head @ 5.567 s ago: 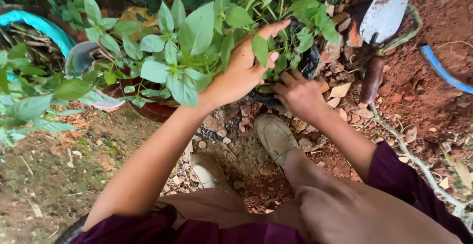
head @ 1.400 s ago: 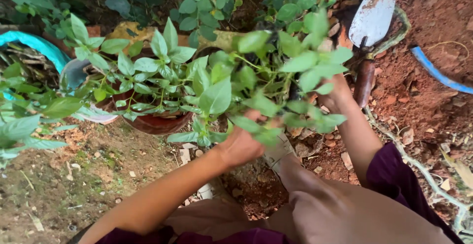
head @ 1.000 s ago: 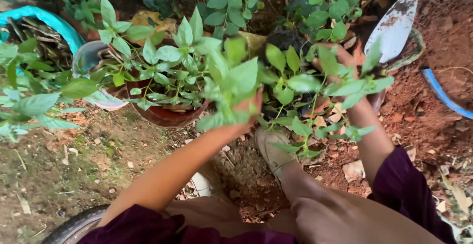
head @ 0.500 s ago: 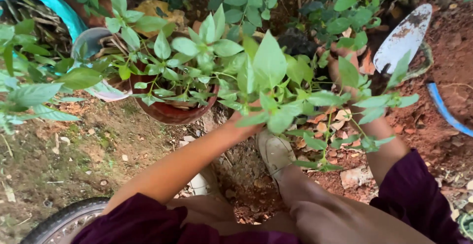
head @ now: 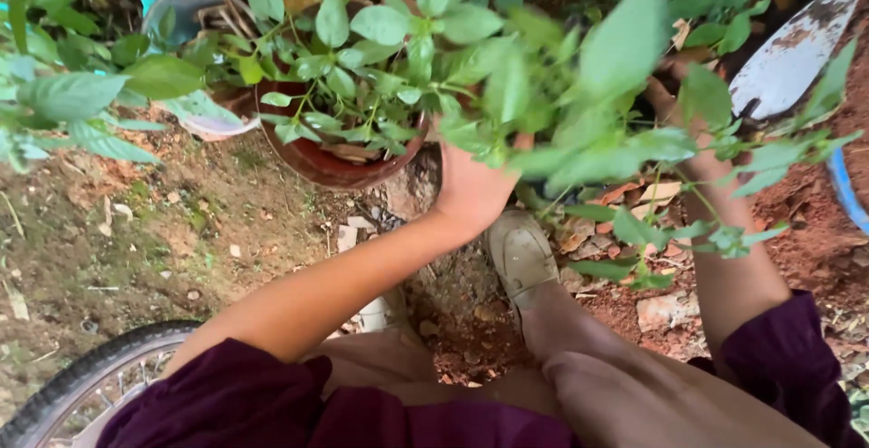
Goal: Tending to plants in a garden bed, using a trowel to dig and move soil.
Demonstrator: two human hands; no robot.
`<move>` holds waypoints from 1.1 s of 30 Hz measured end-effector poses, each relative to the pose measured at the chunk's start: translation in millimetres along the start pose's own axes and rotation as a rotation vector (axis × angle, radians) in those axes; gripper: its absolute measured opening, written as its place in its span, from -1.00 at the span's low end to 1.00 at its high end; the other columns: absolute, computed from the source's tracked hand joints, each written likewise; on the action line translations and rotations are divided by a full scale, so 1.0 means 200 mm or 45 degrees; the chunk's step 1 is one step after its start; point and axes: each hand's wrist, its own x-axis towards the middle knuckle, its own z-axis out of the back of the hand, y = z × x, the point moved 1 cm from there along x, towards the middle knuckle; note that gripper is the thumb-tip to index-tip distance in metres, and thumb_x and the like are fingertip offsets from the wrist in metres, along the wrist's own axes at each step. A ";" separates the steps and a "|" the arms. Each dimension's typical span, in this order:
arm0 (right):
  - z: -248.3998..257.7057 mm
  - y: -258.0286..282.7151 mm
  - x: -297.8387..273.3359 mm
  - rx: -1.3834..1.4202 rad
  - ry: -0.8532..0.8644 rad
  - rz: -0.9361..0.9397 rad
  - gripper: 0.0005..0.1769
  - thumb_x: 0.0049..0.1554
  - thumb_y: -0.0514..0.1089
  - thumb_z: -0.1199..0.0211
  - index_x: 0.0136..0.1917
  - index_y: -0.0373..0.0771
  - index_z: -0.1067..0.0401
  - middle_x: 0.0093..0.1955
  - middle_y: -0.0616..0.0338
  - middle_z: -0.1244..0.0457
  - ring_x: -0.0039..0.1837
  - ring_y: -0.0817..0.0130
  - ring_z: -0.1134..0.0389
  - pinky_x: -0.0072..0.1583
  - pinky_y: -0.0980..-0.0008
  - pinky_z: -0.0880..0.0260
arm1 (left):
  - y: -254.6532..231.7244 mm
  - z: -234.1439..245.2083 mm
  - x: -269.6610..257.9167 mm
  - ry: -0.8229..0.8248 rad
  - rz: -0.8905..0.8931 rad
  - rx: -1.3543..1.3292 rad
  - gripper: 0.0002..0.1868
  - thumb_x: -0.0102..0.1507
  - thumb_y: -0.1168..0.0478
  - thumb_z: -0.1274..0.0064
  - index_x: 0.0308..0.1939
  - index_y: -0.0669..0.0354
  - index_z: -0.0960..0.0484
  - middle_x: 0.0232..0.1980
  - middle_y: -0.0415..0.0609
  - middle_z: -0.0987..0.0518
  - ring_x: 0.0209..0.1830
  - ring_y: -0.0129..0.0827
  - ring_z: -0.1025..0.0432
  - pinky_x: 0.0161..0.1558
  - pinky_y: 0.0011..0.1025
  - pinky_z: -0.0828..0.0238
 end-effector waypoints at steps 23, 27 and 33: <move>0.15 -0.25 -0.27 0.785 0.066 -0.008 -0.81 0.50 -0.25 -0.30 0.29 -0.34 -0.37 0.19 0.11 -0.27 0.20 0.34 -0.31 0.28 0.34 -0.39 | 0.06 0.39 0.57 0.540 -0.319 -0.488 -0.69 0.38 0.15 -0.29 0.05 0.25 -0.57 -0.03 -0.12 -0.63 -0.02 -0.43 -0.55 0.12 -0.43 -0.55; 0.17 -0.26 -0.28 0.801 0.093 -0.097 -0.82 0.50 -0.28 -0.31 0.29 -0.36 -0.37 0.18 0.10 -0.29 0.17 0.35 -0.33 0.23 0.37 -0.40 | 0.11 0.35 0.60 0.472 -0.345 -0.500 -0.79 0.39 0.27 -0.25 -0.04 0.28 -0.55 -0.04 -0.12 -0.58 0.00 -0.48 -0.52 0.11 -0.47 -0.61; 0.18 0.02 -0.21 0.818 0.110 -0.203 -0.82 0.51 -0.31 -0.33 0.29 -0.38 -0.38 0.18 0.08 -0.30 0.13 0.37 -0.34 0.17 0.41 -0.41 | 0.12 0.37 0.62 0.483 -0.217 -0.618 -0.84 0.36 0.29 -0.24 -0.03 0.24 -0.61 0.00 -0.15 -0.64 0.02 -0.57 -0.55 0.17 -0.51 -0.60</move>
